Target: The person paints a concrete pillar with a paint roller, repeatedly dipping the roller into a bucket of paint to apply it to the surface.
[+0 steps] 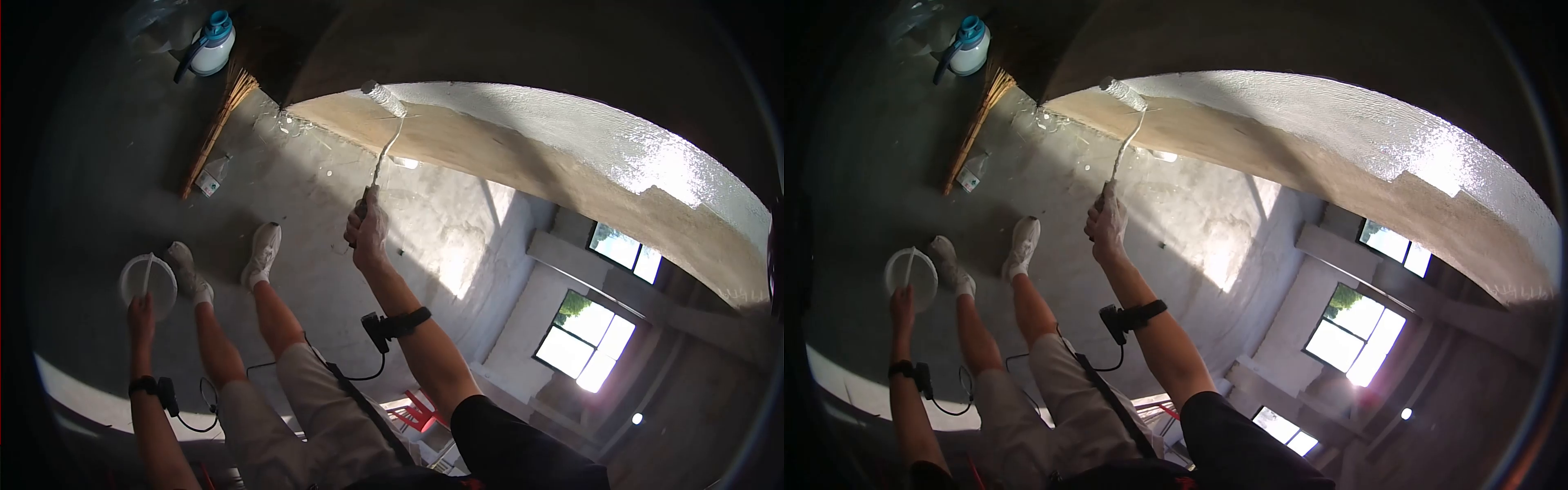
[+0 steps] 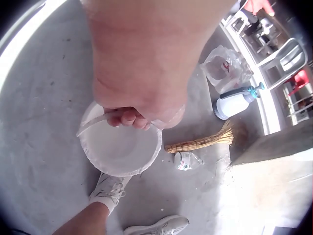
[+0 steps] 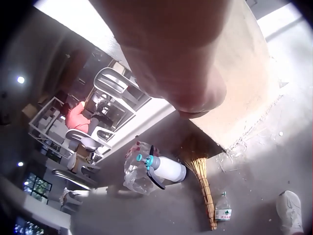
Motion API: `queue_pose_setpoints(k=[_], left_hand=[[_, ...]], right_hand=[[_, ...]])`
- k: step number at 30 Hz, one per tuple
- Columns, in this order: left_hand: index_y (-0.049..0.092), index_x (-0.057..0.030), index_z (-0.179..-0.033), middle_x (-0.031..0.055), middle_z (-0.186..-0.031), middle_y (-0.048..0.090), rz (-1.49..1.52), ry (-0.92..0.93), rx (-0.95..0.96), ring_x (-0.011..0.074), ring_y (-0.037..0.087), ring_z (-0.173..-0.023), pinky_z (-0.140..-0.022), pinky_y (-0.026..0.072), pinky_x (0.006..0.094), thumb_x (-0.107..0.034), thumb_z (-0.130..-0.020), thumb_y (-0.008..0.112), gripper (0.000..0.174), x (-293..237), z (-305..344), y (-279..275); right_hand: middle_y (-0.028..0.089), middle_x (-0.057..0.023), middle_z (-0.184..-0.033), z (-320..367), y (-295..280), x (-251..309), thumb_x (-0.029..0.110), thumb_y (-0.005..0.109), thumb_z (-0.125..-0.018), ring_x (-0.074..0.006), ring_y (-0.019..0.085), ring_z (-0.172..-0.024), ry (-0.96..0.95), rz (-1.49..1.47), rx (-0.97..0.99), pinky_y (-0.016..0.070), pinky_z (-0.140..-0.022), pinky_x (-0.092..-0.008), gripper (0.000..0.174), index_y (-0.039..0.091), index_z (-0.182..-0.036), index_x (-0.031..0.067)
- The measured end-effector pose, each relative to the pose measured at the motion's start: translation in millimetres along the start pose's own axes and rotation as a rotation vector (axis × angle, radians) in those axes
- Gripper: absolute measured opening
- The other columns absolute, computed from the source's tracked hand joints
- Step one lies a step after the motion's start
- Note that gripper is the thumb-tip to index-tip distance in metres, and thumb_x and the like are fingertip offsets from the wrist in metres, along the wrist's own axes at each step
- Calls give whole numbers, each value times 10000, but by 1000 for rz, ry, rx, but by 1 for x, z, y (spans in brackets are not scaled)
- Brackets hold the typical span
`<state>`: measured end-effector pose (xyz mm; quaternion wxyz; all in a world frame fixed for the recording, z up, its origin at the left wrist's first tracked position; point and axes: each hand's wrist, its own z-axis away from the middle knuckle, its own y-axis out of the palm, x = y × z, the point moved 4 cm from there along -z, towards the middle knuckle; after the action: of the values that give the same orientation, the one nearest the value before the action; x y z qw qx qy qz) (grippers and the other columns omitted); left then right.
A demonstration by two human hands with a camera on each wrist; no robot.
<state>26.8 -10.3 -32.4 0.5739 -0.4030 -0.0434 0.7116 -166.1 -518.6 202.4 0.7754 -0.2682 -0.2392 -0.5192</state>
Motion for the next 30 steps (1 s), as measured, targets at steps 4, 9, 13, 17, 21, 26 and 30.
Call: queue_pose_setpoints(k=[4,9,13,17,21,26,30], left_hand=[[529,63,-844,276,-795,563,16,1,-67,427,561,-760,-683,426,459,-375,-937,494,449,4,-7,10],[530,62,-846,273,-787,559,48,-47,-1,423,563,-760,-684,421,462,-377,-933,501,448,-13,-4,7],[542,56,-859,267,-792,567,-34,-41,24,424,566,-767,-686,418,463,-377,-932,502,442,-4,-9,15],[546,48,-849,267,-790,570,18,-2,11,427,569,-769,-680,417,467,-392,-929,500,450,0,-14,22],[547,47,-838,264,-776,571,7,13,-112,424,571,-754,-665,419,463,-406,-923,506,462,-1,-14,20],[550,49,-847,249,-765,576,20,-49,44,404,579,-741,-655,429,434,-402,-919,515,458,-43,-5,-1],[539,54,-840,246,-754,572,-37,0,14,402,578,-727,-645,430,431,-393,-922,512,456,-49,-2,-6]], right_hand=[[311,42,-521,48,-29,43,551,420,-937,-61,224,-368,-93,0,-98,175,-344,-230,480,374,-679,149],[324,33,-514,101,-58,89,545,394,-948,-66,240,-366,-237,-145,-100,200,-344,-219,482,440,-750,108],[316,32,-520,126,-66,122,552,359,-955,-67,231,-368,-357,-195,-134,198,-342,-222,478,441,-787,113],[309,32,-522,106,-65,105,561,362,-949,-70,230,-372,-290,-261,-43,200,-346,-220,488,444,-793,107],[302,41,-521,67,-52,66,594,378,-929,-65,228,-372,-200,-181,-78,193,-349,-222,513,435,-783,106],[304,45,-508,14,-30,19,612,376,-921,-66,237,-365,-139,-90,-93,192,-347,-232,530,405,-728,119],[313,37,-500,-21,-17,-12,630,393,-905,-77,253,-360,-149,-55,-115,194,-340,-231,537,404,-711,130]])
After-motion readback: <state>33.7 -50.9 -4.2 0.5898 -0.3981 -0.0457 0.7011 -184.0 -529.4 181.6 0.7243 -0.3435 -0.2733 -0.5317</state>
